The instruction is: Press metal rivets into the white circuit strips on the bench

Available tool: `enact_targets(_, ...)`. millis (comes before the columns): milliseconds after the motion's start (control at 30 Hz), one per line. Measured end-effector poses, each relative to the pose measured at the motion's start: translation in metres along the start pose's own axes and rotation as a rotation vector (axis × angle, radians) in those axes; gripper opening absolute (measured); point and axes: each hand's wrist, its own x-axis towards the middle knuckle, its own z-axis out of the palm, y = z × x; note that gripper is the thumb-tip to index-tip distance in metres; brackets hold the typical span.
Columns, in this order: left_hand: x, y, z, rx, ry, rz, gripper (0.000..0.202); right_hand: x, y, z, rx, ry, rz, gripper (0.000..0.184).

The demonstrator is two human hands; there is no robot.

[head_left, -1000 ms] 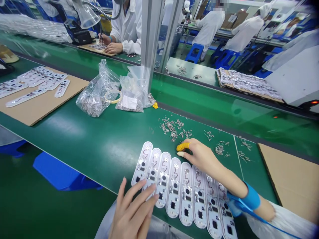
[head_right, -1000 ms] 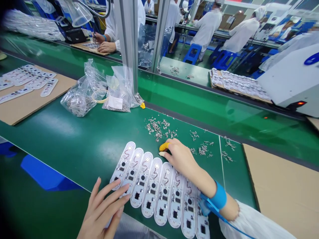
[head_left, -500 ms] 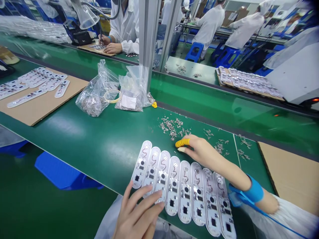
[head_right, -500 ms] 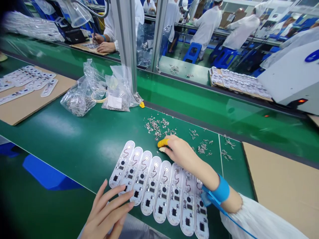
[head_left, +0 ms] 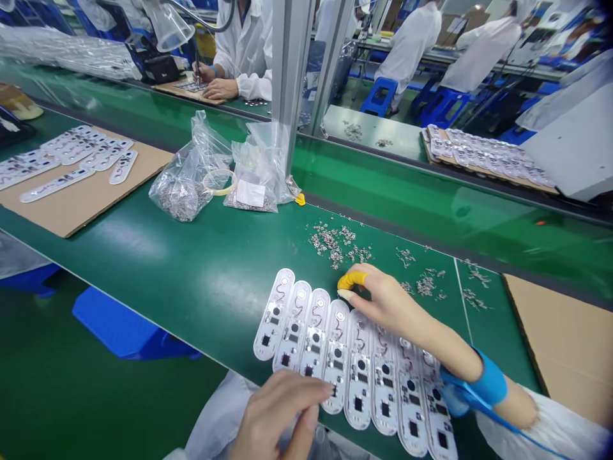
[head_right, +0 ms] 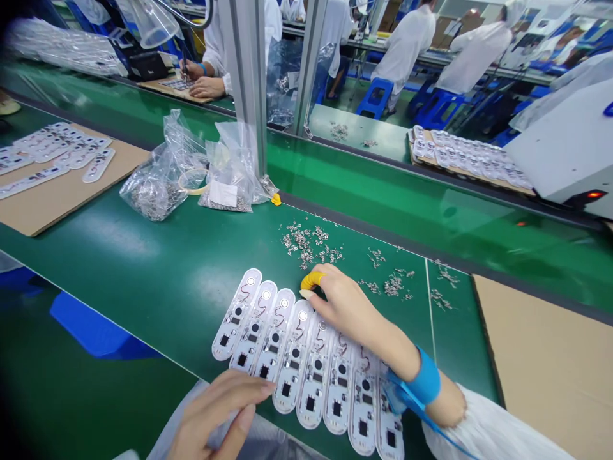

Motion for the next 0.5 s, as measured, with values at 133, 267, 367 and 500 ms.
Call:
enact_targets(133,0.023,0.013,0.012,-0.604,-0.052,-0.532,0.039,-0.023,-0.040,-0.006,0.121,0.199,-0.142,0.007)
enact_targets(267,0.037,0.022,0.028,-0.916,0.058,-0.599,0.050,-0.045,-0.078,-0.001,0.136,0.295,-0.086,0.010)
enact_targets(367,0.036,0.024,0.033,-0.945,0.125,-0.590,0.053,-0.051,-0.092,0.003,0.230,0.335,-0.051,0.015)
enact_targets(500,0.029,0.021,0.024,-0.981,-0.028,-0.553,0.053,-0.047,-0.094,0.001,0.481,0.268,-0.042,0.007)
